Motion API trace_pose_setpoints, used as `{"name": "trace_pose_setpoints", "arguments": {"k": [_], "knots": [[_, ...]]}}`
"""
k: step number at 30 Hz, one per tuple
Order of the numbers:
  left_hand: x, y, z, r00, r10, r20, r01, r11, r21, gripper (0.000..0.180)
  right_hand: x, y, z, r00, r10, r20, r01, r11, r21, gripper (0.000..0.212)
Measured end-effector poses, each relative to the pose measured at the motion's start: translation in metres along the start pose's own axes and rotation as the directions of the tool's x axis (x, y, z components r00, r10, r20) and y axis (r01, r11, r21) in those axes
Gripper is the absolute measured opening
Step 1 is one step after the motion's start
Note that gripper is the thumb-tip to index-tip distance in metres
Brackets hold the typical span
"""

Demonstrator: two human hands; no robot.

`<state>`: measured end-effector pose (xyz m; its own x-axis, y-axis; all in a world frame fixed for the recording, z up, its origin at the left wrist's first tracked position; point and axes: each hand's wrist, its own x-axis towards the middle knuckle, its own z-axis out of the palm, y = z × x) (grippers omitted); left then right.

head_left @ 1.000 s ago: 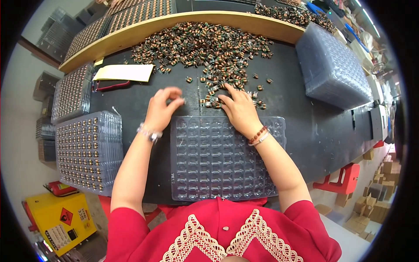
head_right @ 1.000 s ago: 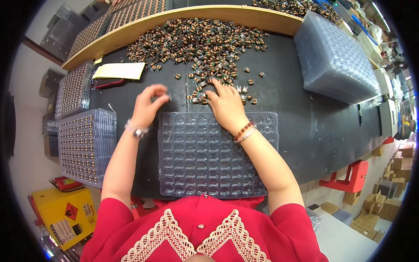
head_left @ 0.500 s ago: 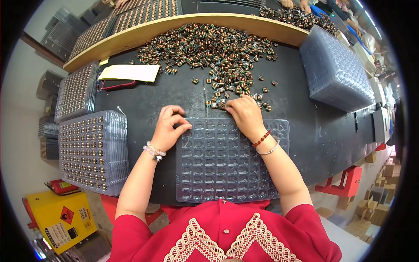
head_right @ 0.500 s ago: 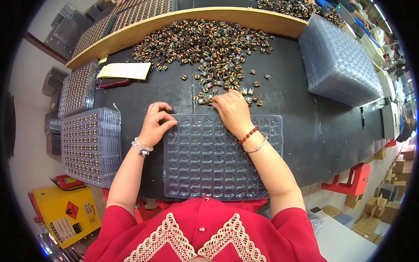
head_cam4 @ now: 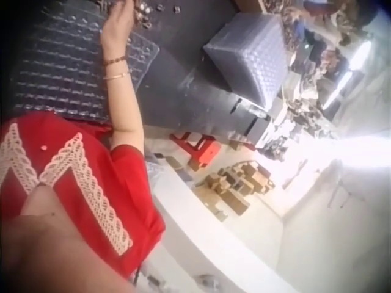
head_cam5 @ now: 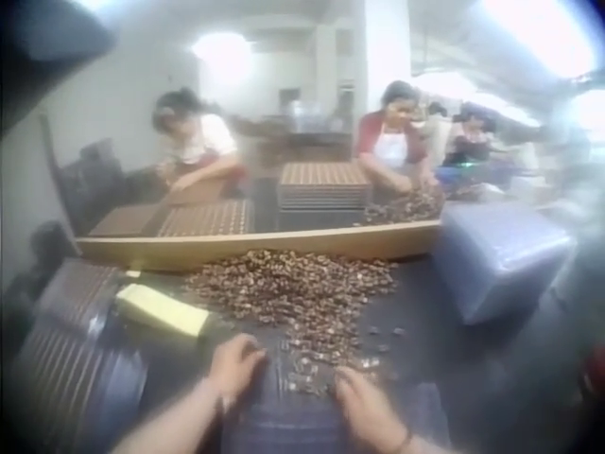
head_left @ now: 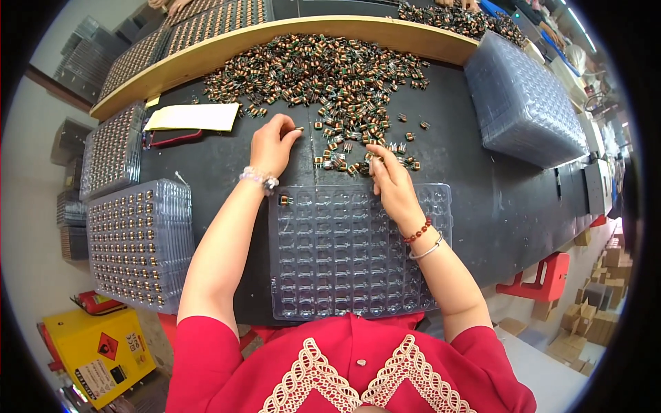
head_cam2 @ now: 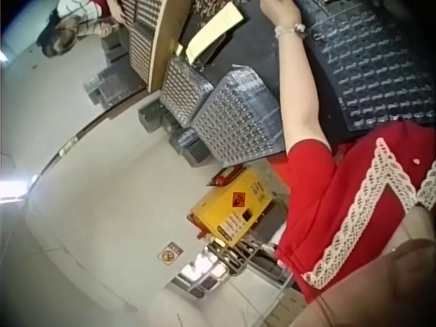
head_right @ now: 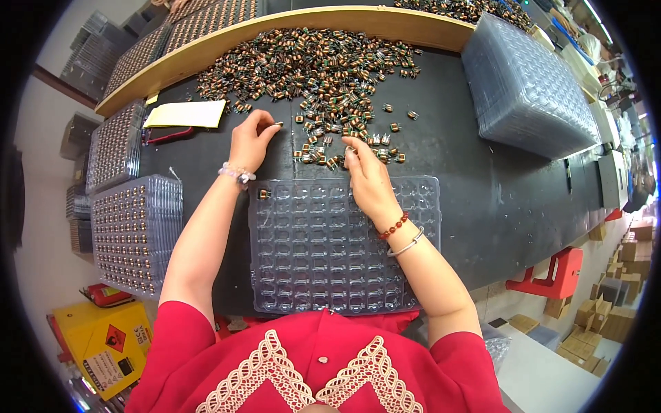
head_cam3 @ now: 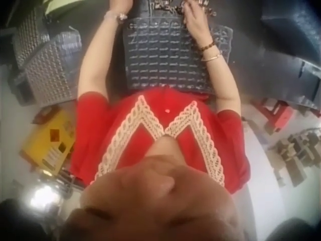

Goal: The person sets aside a filled tray, takes an empty plastic tray from a stack, and places electronic components into the slots of the tray by hand.

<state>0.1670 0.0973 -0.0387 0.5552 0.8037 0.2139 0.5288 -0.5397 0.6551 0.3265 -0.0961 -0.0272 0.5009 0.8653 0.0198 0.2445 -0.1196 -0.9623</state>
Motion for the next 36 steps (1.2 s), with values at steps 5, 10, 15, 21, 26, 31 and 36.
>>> {"name": "trace_pose_setpoints", "arguments": {"k": [5, 10, 15, 21, 26, 31, 36], "knots": [[-0.052, 0.009, -0.026, 0.988, -0.142, 0.053, 0.151, 0.877, -0.456, 0.014, -0.014, -0.007, 0.001, 0.987, 0.136, 0.09, -0.157, 0.944, 0.289, 0.036], [-0.087, 0.015, -0.035, 0.98, -0.018, 0.2, 0.085, 0.94, -0.331, 0.014, -0.02, 0.009, 0.005, 0.979, 0.166, 0.118, -0.2, 0.9, 0.387, 0.02], [-0.091, 0.014, -0.036, 0.967, 0.157, 0.199, -0.145, 0.987, -0.073, 0.007, -0.023, 0.011, 0.008, 0.988, 0.142, 0.052, -0.151, 0.909, 0.389, 0.018], [-0.084, 0.006, -0.03, 0.842, 0.51, 0.173, -0.518, 0.856, -0.004, 0.009, -0.024, 0.009, 0.01, 0.981, 0.183, 0.068, -0.194, 0.894, 0.405, 0.024], [-0.082, 0.015, -0.029, 0.785, 0.585, 0.204, -0.609, 0.788, 0.083, 0.011, -0.026, 0.019, 0.01, 0.99, 0.138, 0.026, -0.136, 0.889, 0.437, 0.025], [-0.05, 0.051, 0.008, 0.885, 0.459, 0.078, -0.466, 0.869, 0.167, 0.022, -0.023, 0.004, 0.007, 0.985, 0.158, 0.063, -0.169, 0.87, 0.463, 0.023], [-0.031, 0.049, 0.015, 0.796, 0.546, 0.262, -0.604, 0.746, 0.281, 0.025, -0.024, -0.005, 0.0, 0.997, -0.002, -0.082, 0.015, 0.989, 0.149, 0.01]]}}
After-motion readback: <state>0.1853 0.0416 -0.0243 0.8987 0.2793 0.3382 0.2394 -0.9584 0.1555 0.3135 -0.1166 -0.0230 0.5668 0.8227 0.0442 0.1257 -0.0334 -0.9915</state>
